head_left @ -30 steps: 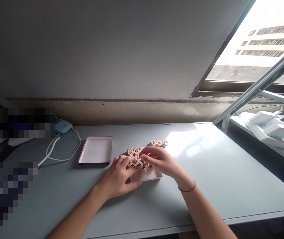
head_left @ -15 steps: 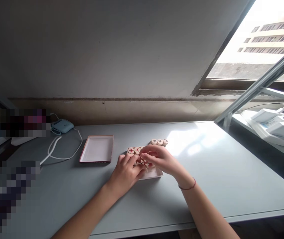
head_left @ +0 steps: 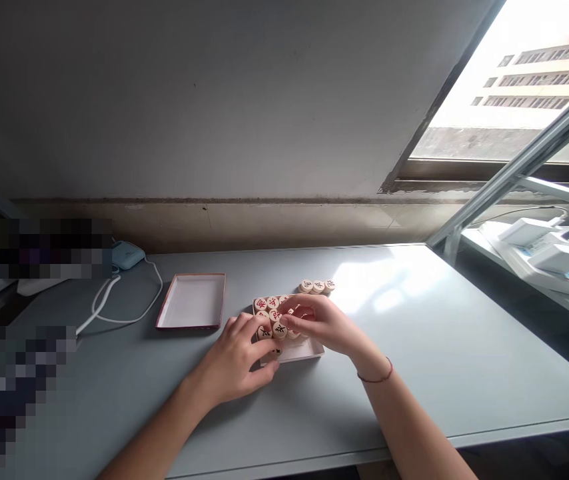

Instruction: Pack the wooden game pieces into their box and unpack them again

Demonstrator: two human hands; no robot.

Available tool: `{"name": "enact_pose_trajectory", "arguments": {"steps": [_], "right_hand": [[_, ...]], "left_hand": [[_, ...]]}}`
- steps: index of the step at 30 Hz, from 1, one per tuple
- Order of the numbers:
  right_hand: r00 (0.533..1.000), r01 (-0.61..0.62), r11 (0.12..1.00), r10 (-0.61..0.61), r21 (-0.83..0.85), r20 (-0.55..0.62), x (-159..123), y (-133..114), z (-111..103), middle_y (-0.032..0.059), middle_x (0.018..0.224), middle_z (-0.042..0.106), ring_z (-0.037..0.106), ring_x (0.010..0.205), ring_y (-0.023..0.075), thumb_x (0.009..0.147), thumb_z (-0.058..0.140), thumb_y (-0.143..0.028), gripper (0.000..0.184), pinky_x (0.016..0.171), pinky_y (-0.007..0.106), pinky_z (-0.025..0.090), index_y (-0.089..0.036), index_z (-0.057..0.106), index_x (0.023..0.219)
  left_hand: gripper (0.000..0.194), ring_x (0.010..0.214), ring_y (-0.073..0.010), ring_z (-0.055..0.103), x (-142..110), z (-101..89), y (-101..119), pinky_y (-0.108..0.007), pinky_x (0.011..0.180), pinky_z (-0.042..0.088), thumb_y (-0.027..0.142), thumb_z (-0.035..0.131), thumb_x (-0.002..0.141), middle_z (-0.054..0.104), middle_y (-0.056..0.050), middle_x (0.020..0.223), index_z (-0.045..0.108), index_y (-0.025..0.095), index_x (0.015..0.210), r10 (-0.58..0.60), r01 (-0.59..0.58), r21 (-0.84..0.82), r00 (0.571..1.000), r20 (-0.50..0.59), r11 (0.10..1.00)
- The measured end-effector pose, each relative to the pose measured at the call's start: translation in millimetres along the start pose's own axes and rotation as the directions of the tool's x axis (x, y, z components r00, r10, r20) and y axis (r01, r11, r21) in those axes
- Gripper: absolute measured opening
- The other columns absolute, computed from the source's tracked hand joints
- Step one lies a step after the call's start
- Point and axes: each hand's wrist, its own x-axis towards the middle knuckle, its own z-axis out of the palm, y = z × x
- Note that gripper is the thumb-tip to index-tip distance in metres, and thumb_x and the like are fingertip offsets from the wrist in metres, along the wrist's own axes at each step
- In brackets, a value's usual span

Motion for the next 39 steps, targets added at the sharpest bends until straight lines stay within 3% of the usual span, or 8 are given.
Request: {"name": "enact_pose_trajectory", "arguments": {"steps": [5,9,14,17,25,33,36,39], "right_hand": [[0.994,0.105,0.989,-0.103,-0.099,0.021,-2.8,-3.3,-2.8,0.0059,0.107,0.057,0.060,0.080,0.0123,0.081,0.061,-0.024,0.017,0.073,0.026,0.055,-0.020,0.067,0.096],[0.981,0.157,0.969,-0.132,-0.192,0.139,-6.2,-9.0,-2.4,0.0041,0.098,0.060,0.060,0.080,0.0133,0.077,0.056,-0.012,0.029,0.068,0.024,0.053,-0.022,0.067,0.101],[0.973,0.166,0.942,-0.108,-0.291,0.204,-9.8,-13.6,9.9,-0.0017,0.077,0.063,0.055,0.060,0.0095,0.075,0.065,-0.019,0.018,0.053,0.020,0.045,-0.021,0.062,0.093],[0.964,0.260,0.864,-0.203,-0.430,0.175,-10.2,-13.9,18.5,-0.0016,0.073,0.062,0.054,0.061,0.0100,0.076,0.067,-0.018,0.006,0.056,0.021,0.042,-0.021,0.064,0.081],[0.952,0.304,0.752,-0.226,-0.584,0.205,-8.2,-7.1,28.9,-0.0001,0.075,0.063,0.055,0.063,0.0099,0.077,0.066,-0.015,0.009,0.059,0.021,0.040,-0.022,0.072,0.078],[0.943,0.330,0.787,-0.254,-0.522,0.213,-6.0,-2.9,32.6,-0.0006,0.077,0.065,0.059,0.070,0.0115,0.080,0.070,-0.020,0.006,0.065,0.021,0.043,-0.023,0.071,0.075],[0.941,0.336,0.806,-0.309,-0.487,0.138,-3.7,-2.0,18.9,0.0009,0.072,0.063,0.058,0.064,0.0119,0.086,0.064,-0.030,0.016,0.060,0.022,0.044,-0.020,0.069,0.074],[0.944,0.177,0.820,-0.298,-0.545,-0.143,2.9,7.1,-0.8,0.0047,0.084,0.066,0.057,0.057,0.0116,0.092,0.052,-0.036,0.024,0.058,0.025,0.046,-0.019,0.067,0.085]], "left_hand": [[0.015,0.107,-0.0272,0.047,-1.2,4.8,-0.4,-0.042,0.091,0.043,0.034,0.066,0.078,0.052,-0.005,0.124,0.068,0.027,0.092,-0.007,0.007,0.032,1.000,0.020,0.999],[0.020,0.104,-0.0260,0.048,-2.2,-1.5,-2.5,-0.042,0.093,0.042,0.035,0.069,0.070,0.054,-0.005,0.116,0.062,0.024,0.085,-0.063,0.063,-0.033,0.998,-0.004,0.997],[0.033,0.101,-0.0249,0.051,-2.4,-8.4,-7.8,-0.041,0.092,0.042,0.030,0.069,0.068,0.055,-0.005,0.109,0.053,0.022,0.096,-0.134,0.130,-0.073,0.989,-0.056,0.989],[0.035,0.102,-0.0246,0.051,-2.7,-9.7,-10.4,-0.039,0.091,0.043,0.028,0.069,0.068,0.055,-0.006,0.110,0.051,0.023,0.097,-0.139,0.134,-0.091,0.988,-0.062,0.987],[0.057,0.113,-0.0274,0.047,-4.9,-10.4,-12.0,-0.044,0.101,0.037,0.031,0.078,0.061,0.051,-0.006,0.121,0.049,0.025,0.109,-0.128,0.137,-0.154,0.989,0.067,0.978],[0.055,0.113,-0.0263,0.046,-4.8,-8.5,-9.7,-0.042,0.098,0.040,0.033,0.079,0.062,0.050,-0.005,0.123,0.049,0.025,0.108,-0.117,0.132,-0.180,0.989,0.096,0.975],[0.055,0.111,-0.0263,0.046,-4.4,-5.6,-8.3,-0.041,0.096,0.041,0.035,0.078,0.063,0.050,-0.006,0.122,0.050,0.024,0.108,-0.097,0.108,-0.162,0.992,0.076,0.981],[0.047,0.108,-0.0264,0.046,-3.2,1.6,-7.5,-0.041,0.093,0.041,0.038,0.076,0.066,0.050,-0.007,0.120,0.054,0.024,0.105,-0.053,0.054,-0.102,0.999,0.011,0.993]]}}
